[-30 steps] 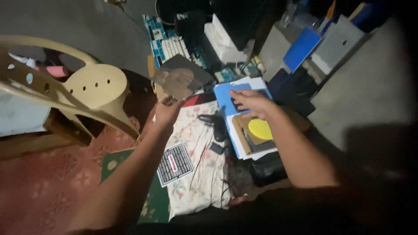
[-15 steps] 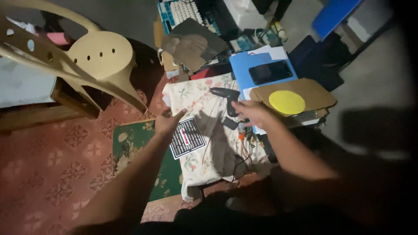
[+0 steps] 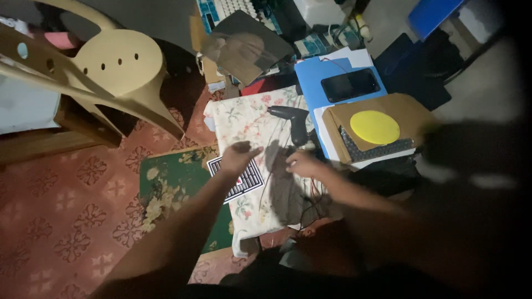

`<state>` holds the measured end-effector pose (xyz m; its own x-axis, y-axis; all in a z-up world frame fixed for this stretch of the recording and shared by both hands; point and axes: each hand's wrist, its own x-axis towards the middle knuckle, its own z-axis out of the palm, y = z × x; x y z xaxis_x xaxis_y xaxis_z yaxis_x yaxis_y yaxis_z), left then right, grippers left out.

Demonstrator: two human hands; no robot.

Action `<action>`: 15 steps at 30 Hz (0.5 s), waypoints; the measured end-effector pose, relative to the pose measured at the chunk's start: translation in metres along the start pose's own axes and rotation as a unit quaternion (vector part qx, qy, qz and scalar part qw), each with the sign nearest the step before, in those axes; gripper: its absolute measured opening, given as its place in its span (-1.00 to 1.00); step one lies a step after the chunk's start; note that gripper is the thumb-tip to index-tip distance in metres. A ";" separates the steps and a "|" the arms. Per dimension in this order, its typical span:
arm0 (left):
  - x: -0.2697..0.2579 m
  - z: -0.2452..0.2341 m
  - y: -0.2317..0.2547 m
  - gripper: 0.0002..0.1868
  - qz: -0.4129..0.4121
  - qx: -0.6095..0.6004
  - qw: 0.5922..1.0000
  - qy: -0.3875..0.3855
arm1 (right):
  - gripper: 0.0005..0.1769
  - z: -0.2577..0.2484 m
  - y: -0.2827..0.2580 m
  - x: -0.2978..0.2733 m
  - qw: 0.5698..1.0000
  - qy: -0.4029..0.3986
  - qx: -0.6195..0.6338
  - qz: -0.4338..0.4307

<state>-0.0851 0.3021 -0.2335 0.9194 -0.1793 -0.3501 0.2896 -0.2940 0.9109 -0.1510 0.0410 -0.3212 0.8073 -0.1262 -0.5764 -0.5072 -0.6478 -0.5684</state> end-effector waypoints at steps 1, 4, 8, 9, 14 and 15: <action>0.002 0.006 -0.005 -0.18 0.021 0.009 0.999 -0.036 | -0.39 0.008 0.008 0.010 0.994 0.026 -0.082 -0.064; -0.003 0.015 -0.009 -0.22 0.019 0.020 0.996 -0.090 | -0.38 0.014 -0.006 -0.002 0.980 0.051 -0.163 -0.103; 0.023 0.020 -0.055 -0.59 0.170 0.251 0.931 -0.202 | -0.36 0.016 -0.014 -0.002 0.958 -0.012 -0.286 -0.029; 0.039 0.019 -0.081 -0.59 0.168 0.253 0.931 -0.202 | -0.36 0.021 -0.004 0.007 0.958 -0.013 -0.285 -0.030; 0.026 0.027 -0.067 -0.61 0.057 0.119 0.970 -0.202 | -0.46 0.008 -0.016 -0.022 0.962 -0.023 -0.268 -0.036; 0.027 0.028 -0.067 -0.61 0.056 0.119 0.970 -0.203 | -0.46 0.012 -0.010 -0.016 0.962 -0.024 -0.268 -0.035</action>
<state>-0.0874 0.2910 -0.3096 0.7473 -0.5634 -0.3524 0.0789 -0.4513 0.8889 -0.1629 0.0586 -0.3133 0.8125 -0.0414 -0.5815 -0.2126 -0.9498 -0.2294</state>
